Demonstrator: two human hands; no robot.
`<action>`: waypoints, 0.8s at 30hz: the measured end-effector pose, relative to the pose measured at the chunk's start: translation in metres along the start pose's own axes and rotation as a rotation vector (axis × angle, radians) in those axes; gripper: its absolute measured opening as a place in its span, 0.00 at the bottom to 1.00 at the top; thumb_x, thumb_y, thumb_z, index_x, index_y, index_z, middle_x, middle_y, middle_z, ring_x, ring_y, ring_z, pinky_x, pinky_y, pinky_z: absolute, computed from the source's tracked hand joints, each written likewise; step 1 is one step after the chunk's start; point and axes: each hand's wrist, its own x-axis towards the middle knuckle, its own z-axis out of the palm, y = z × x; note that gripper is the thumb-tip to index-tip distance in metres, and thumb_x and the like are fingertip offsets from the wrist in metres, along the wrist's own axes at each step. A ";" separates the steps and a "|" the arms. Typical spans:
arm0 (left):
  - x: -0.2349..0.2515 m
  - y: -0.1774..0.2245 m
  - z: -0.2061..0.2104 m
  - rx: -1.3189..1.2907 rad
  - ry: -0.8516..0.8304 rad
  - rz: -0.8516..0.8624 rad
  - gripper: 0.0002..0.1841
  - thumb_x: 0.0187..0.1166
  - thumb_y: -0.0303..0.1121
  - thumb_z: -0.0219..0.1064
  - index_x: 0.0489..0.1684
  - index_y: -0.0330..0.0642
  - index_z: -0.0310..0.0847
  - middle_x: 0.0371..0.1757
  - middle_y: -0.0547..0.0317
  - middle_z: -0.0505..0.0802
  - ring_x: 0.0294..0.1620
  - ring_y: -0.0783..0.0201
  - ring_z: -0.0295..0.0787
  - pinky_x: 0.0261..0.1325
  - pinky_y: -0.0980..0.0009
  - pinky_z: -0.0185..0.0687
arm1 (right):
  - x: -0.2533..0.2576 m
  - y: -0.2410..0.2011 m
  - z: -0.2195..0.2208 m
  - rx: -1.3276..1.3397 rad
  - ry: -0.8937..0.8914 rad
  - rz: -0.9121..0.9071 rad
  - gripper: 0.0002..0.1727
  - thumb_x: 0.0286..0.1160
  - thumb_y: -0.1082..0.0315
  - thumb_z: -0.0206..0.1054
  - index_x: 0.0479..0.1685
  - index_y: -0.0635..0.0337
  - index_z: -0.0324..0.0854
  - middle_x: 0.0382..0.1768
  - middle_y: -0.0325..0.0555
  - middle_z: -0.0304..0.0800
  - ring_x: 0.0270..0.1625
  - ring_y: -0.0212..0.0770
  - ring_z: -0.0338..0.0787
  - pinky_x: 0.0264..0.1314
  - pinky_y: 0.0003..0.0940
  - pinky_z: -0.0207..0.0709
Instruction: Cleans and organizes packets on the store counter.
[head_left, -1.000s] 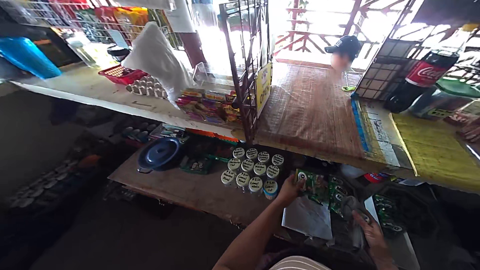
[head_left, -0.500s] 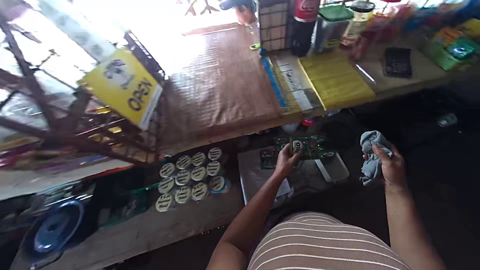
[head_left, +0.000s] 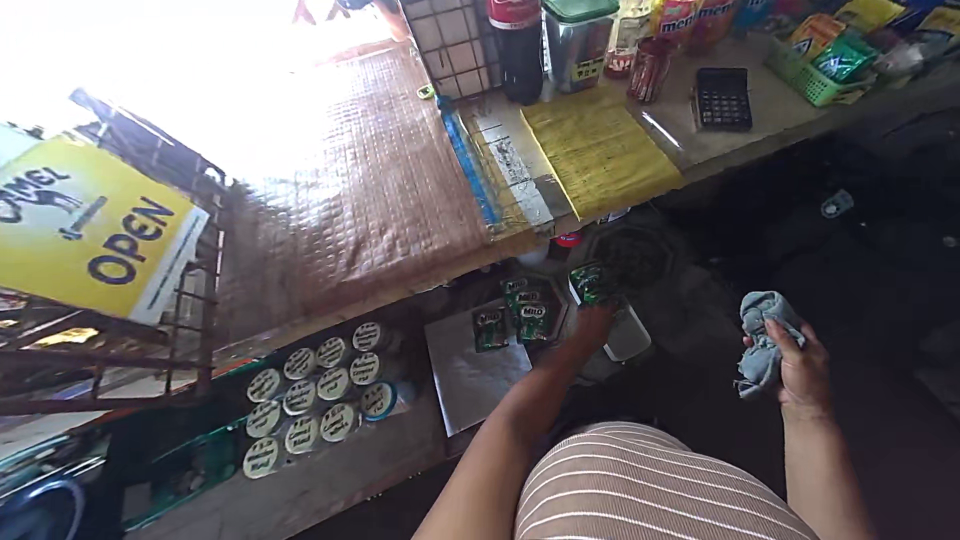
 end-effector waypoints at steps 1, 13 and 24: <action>0.004 -0.001 0.005 0.000 0.040 0.003 0.22 0.85 0.28 0.59 0.79 0.40 0.74 0.71 0.33 0.85 0.75 0.35 0.79 0.78 0.41 0.68 | 0.003 0.001 -0.003 -0.001 0.002 0.007 0.20 0.84 0.72 0.58 0.72 0.68 0.67 0.47 0.41 0.86 0.37 0.29 0.91 0.39 0.26 0.90; -0.016 -0.069 0.018 -0.423 0.593 -0.286 0.26 0.81 0.41 0.68 0.71 0.30 0.79 0.73 0.29 0.82 0.78 0.35 0.75 0.83 0.47 0.67 | 0.022 0.002 0.035 -0.059 -0.174 0.029 0.22 0.85 0.70 0.58 0.75 0.67 0.64 0.47 0.38 0.86 0.35 0.26 0.91 0.38 0.24 0.89; -0.027 -0.163 0.022 -0.572 0.415 -0.721 0.24 0.87 0.46 0.59 0.75 0.45 0.79 0.76 0.42 0.83 0.81 0.41 0.74 0.76 0.41 0.71 | -0.025 0.001 0.087 -0.105 -0.374 0.059 0.24 0.83 0.72 0.57 0.76 0.69 0.62 0.41 0.38 0.87 0.32 0.26 0.91 0.35 0.27 0.90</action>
